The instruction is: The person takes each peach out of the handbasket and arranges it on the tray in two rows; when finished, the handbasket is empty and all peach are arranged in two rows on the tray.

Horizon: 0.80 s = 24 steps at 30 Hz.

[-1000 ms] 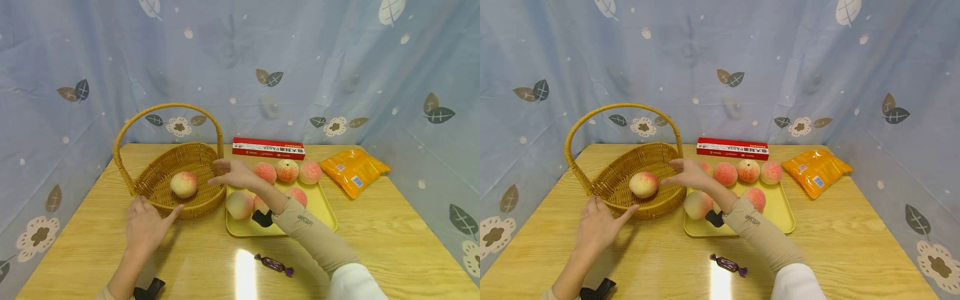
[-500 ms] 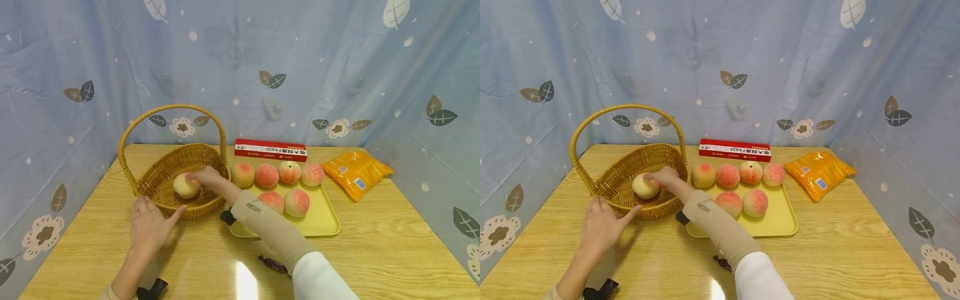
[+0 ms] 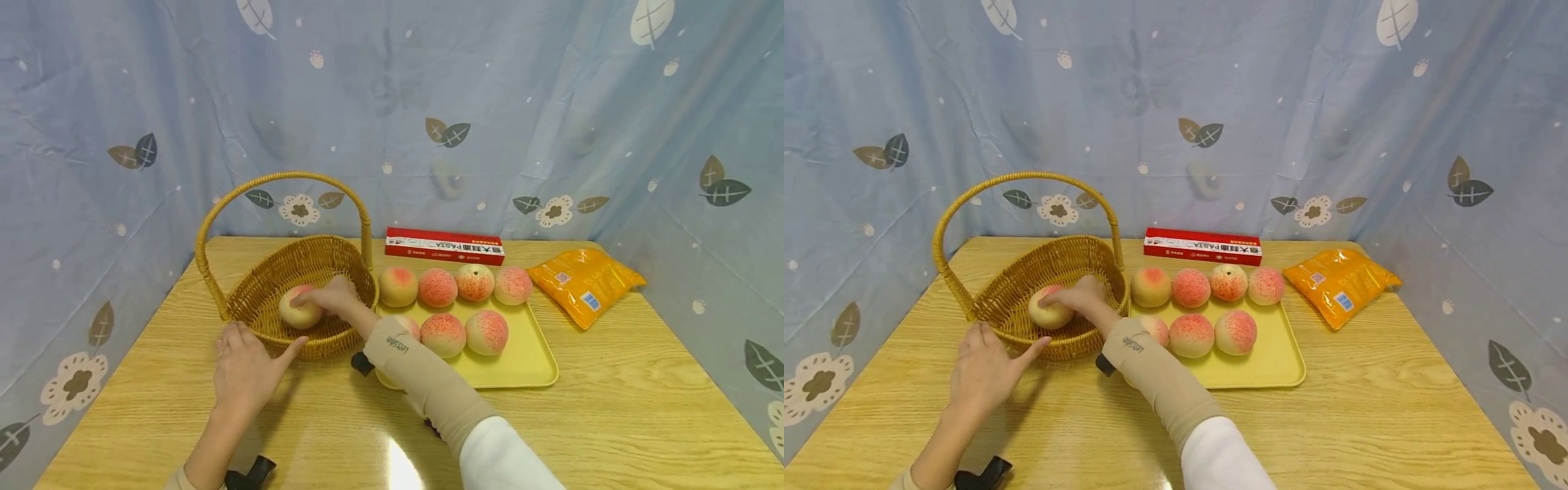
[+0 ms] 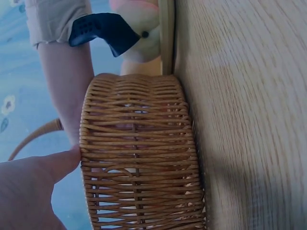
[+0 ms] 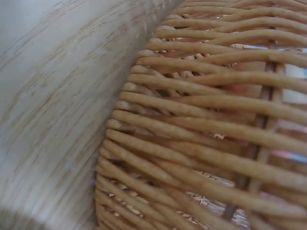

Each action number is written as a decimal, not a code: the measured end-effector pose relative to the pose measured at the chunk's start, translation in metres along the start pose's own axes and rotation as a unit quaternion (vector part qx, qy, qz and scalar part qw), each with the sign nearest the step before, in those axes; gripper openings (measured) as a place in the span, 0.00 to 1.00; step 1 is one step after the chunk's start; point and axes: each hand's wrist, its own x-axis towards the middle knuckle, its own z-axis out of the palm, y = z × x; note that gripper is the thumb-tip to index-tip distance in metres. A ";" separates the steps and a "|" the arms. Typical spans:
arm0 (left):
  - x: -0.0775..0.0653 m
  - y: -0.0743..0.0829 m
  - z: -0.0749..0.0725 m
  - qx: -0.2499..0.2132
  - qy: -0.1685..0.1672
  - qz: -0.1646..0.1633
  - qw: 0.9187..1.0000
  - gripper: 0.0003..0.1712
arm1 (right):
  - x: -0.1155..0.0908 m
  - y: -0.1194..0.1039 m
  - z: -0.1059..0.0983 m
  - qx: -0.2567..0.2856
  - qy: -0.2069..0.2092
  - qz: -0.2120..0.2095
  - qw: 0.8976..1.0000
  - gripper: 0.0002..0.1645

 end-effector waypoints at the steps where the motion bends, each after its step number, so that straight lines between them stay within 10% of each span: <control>1: 0.000 0.000 0.000 0.000 0.000 0.001 1.000 0.69 | 0.000 0.000 0.000 -0.019 0.011 -0.006 1.000 0.29; 24: 0.001 0.000 -0.001 0.003 -0.014 -0.005 1.000 0.70 | -0.043 0.006 -0.062 0.039 0.019 -0.182 0.982 0.36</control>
